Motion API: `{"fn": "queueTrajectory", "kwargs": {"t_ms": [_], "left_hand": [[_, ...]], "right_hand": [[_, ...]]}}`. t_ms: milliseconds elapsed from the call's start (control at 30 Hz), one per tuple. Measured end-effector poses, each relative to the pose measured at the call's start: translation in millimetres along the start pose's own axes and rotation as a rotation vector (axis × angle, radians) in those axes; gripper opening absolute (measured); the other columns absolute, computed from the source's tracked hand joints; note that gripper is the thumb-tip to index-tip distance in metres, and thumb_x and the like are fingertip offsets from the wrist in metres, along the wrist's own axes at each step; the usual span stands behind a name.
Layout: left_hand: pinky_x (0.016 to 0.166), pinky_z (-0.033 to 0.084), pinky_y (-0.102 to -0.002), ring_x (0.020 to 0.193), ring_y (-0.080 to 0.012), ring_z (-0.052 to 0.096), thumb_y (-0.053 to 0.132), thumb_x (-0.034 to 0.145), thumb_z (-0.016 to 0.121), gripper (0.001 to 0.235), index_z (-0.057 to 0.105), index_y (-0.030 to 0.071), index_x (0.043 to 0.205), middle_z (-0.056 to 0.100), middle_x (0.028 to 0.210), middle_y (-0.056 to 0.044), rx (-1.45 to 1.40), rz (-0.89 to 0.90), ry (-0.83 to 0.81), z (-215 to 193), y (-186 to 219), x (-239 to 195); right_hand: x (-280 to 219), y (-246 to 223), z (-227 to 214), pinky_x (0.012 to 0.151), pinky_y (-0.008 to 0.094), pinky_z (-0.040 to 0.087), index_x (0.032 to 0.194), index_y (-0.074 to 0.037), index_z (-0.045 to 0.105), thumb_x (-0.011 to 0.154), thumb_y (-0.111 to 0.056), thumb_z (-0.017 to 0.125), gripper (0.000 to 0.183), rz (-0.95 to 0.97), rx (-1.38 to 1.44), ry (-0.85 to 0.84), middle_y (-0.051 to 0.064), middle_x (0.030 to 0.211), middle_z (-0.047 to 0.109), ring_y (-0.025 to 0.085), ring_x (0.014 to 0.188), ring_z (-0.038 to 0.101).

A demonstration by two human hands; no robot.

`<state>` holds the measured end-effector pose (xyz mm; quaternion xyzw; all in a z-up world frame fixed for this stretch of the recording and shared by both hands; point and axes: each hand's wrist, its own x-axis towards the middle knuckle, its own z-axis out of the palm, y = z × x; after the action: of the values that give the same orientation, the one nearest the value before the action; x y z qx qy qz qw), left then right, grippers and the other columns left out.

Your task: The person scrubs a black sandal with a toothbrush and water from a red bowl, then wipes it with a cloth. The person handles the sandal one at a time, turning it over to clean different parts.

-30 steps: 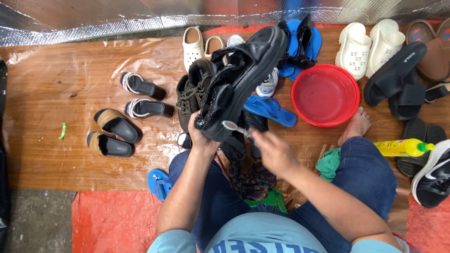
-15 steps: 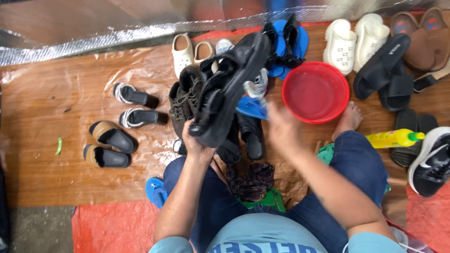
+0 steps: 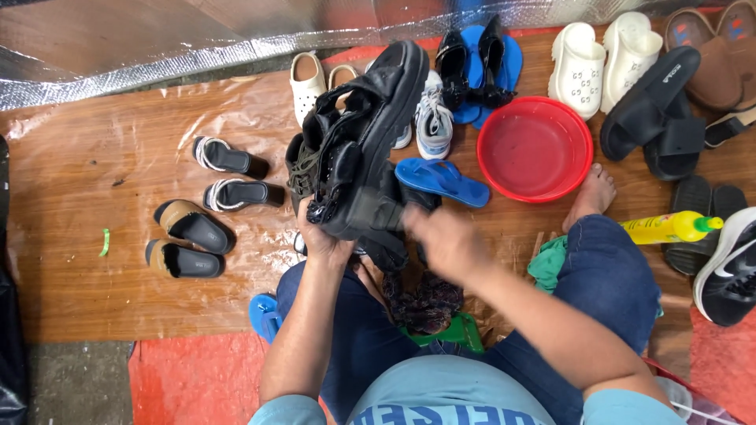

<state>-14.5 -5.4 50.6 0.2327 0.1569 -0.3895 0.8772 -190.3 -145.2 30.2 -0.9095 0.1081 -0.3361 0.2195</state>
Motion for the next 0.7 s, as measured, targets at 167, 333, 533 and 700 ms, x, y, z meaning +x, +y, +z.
{"fn": "queueTrajectory", "kwargs": {"t_ms": [167, 333, 533, 700], "left_hand": [[0.095, 0.059, -0.049, 0.093, -0.0365, 0.076, 0.03, 0.079, 0.065, 0.031, 0.076, 0.005, 0.094, 0.076, 0.096, -0.025, -0.008, 0.001, 0.0, -5, -4, 7], [0.081, 0.063, -0.042, 0.069, -0.0322, 0.076, 0.025, 0.079, 0.065, 0.024, 0.072, 0.003, 0.077, 0.073, 0.072, -0.024, -0.03, 0.027, 0.067, 43, 2, -25], [0.082, 0.062, -0.044, 0.074, -0.0348, 0.076, 0.024, 0.075, 0.066, 0.021, 0.072, 0.004, 0.074, 0.074, 0.076, -0.024, -0.029, 0.056, 0.096, 60, 1, -26], [0.079, 0.063, -0.041, 0.067, -0.0335, 0.076, 0.022, 0.072, 0.068, 0.019, 0.069, 0.004, 0.067, 0.072, 0.069, -0.024, -0.081, 0.052, 0.151, 84, 0, -38]], "right_hand": [[-1, 34, 7, 0.056, 0.042, 0.056, 0.132, -0.02, 0.073, 0.1, -0.019, 0.061, 0.035, 0.066, 0.067, 0.06, 0.009, 0.077, 0.065, 0.031, 0.067, 0.069], [-1, 35, 1, 0.057, 0.039, 0.056, 0.131, -0.026, 0.071, 0.096, -0.026, 0.061, 0.037, -0.032, -0.146, -0.052, 0.003, 0.074, 0.06, 0.023, 0.06, 0.063], [-15, -8, 5, 0.052, 0.046, 0.053, 0.127, -0.018, 0.074, 0.099, -0.02, 0.061, 0.03, 0.157, 0.126, -0.062, 0.013, 0.069, 0.063, 0.034, 0.061, 0.065], [-2, -10, -14, 0.056, 0.03, 0.057, 0.132, -0.028, 0.072, 0.1, -0.017, 0.051, 0.04, -0.137, 0.011, -0.097, -0.001, 0.073, 0.061, 0.018, 0.058, 0.064]]}}
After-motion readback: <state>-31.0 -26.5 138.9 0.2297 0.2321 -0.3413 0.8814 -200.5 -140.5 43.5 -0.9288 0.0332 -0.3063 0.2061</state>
